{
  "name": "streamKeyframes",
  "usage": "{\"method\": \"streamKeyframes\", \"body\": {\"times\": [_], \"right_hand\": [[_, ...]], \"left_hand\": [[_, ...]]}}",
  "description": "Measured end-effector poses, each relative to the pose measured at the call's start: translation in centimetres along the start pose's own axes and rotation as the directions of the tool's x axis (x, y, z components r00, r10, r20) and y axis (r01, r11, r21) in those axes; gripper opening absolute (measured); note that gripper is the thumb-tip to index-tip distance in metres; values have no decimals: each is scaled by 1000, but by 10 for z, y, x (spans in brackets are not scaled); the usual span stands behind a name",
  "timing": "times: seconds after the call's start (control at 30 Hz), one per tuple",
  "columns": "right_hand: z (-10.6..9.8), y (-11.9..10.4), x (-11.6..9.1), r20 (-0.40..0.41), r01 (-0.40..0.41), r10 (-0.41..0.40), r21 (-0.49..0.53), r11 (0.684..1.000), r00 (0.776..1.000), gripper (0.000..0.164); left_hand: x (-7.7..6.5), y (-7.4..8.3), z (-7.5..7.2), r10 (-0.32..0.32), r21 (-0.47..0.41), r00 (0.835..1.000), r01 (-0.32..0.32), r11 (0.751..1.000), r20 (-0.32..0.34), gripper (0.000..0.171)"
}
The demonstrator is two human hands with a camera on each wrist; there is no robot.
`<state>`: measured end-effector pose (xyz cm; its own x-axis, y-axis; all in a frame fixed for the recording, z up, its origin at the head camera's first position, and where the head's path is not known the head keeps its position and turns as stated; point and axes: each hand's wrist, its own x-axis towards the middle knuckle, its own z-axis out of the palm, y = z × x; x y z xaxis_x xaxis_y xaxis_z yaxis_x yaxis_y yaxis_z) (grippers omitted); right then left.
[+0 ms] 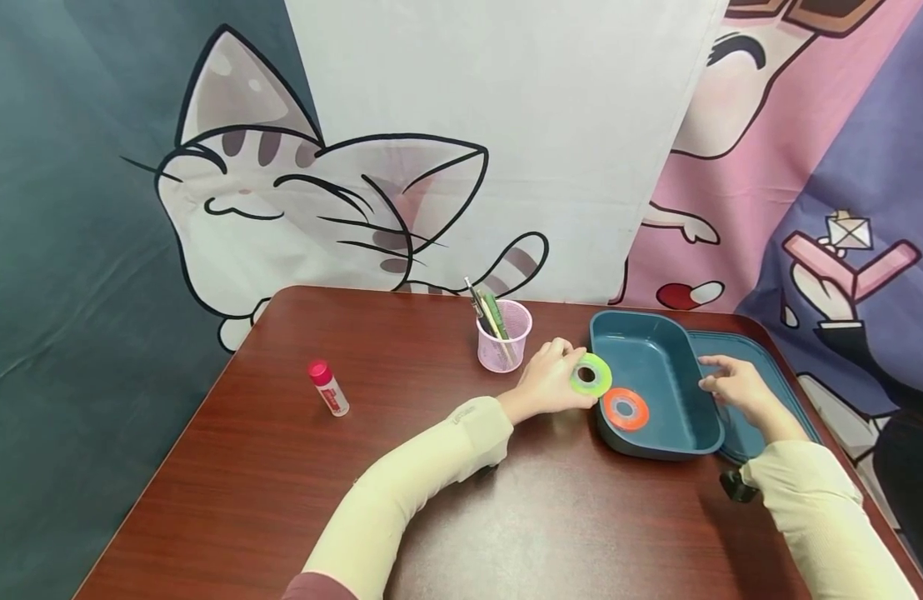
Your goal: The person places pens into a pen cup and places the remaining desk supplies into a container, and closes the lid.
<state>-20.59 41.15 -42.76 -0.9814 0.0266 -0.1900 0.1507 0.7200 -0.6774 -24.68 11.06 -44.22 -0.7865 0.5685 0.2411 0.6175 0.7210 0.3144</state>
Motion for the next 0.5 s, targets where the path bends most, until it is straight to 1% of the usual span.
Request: {"method": "streamKeyframes", "body": {"times": [0.17, 0.37, 0.5], "right_hand": [[-1, -1, 0, 0, 6, -6, 1, 1000, 1000, 50], [0, -3, 0, -6, 2, -2, -3, 1000, 1000, 50], [0, -2, 0, -8, 6, -6, -2, 1000, 1000, 50]], "left_hand": [[10, 5, 1, 0, 55, 1000, -1, 998, 29, 71], [25, 13, 1, -31, 66, 995, 25, 997, 97, 71], [32, 18, 1, -44, 72, 991, 35, 997, 123, 75]]}}
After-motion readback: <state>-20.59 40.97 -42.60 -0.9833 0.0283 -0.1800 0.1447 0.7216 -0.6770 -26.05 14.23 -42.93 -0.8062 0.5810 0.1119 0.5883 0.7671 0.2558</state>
